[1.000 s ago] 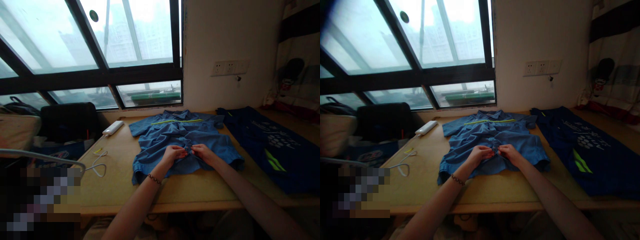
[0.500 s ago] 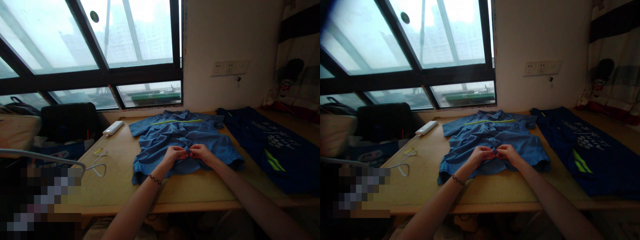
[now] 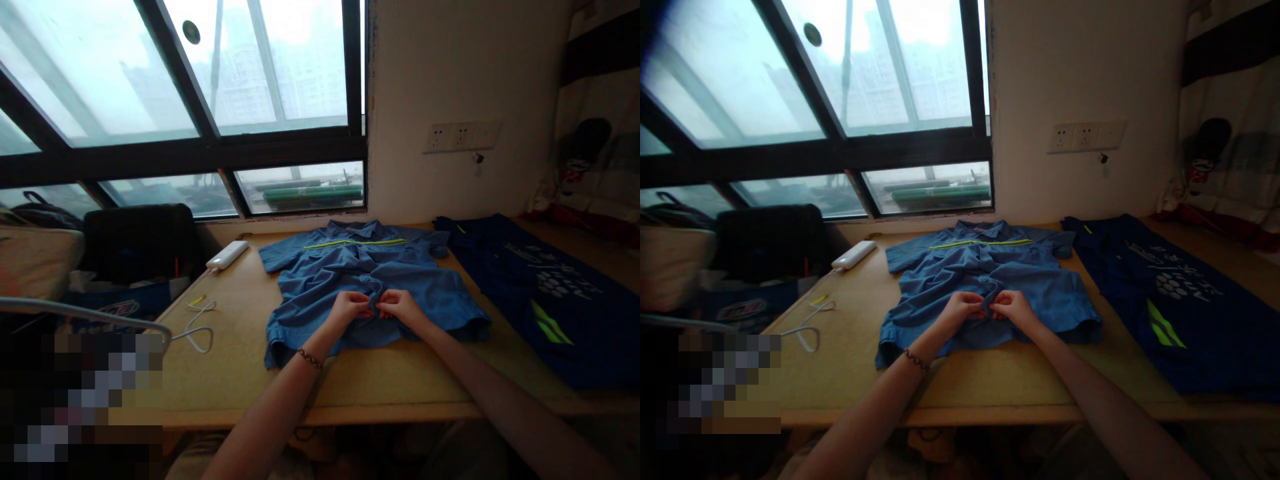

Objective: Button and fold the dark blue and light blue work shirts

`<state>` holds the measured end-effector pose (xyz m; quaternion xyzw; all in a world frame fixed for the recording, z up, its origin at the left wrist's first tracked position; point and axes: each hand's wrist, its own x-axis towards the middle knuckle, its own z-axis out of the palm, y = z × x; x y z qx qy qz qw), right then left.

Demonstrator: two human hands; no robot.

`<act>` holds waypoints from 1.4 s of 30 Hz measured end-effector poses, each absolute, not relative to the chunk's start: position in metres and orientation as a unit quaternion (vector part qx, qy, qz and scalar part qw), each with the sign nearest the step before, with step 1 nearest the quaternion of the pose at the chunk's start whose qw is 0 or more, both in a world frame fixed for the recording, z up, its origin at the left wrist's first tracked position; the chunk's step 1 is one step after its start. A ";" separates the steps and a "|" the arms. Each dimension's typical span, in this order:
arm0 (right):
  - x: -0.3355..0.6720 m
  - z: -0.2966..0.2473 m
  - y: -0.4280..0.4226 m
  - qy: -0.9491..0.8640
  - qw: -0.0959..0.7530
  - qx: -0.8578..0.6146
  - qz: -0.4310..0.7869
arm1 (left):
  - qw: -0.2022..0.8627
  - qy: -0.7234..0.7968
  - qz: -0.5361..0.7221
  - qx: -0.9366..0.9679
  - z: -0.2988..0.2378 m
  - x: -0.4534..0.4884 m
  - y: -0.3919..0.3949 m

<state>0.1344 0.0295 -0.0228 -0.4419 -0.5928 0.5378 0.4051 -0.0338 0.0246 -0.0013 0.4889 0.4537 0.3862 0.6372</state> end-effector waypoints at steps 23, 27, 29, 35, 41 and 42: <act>0.133 -0.022 0.019 -0.778 0.353 -0.447 0.266 | 0.571 0.484 0.443 0.493 -0.016 -0.023 0.024; 0.132 -0.022 0.019 -0.781 0.357 -0.437 0.269 | 0.594 0.488 0.445 0.459 -0.012 -0.024 0.022; 0.132 -0.022 0.019 -0.781 0.357 -0.434 0.272 | 0.603 0.492 0.444 0.444 -0.011 -0.024 0.022; 0.133 -0.023 0.020 -0.782 0.356 -0.432 0.273 | 0.614 0.496 0.462 0.403 -0.009 -0.024 0.023; 0.132 -0.021 0.018 -0.781 0.352 -0.429 0.286 | 0.618 0.510 0.466 0.376 -0.009 -0.025 0.023; 0.132 -0.021 0.018 -0.781 0.351 -0.429 0.287 | 0.619 0.510 0.466 0.374 -0.009 -0.025 0.023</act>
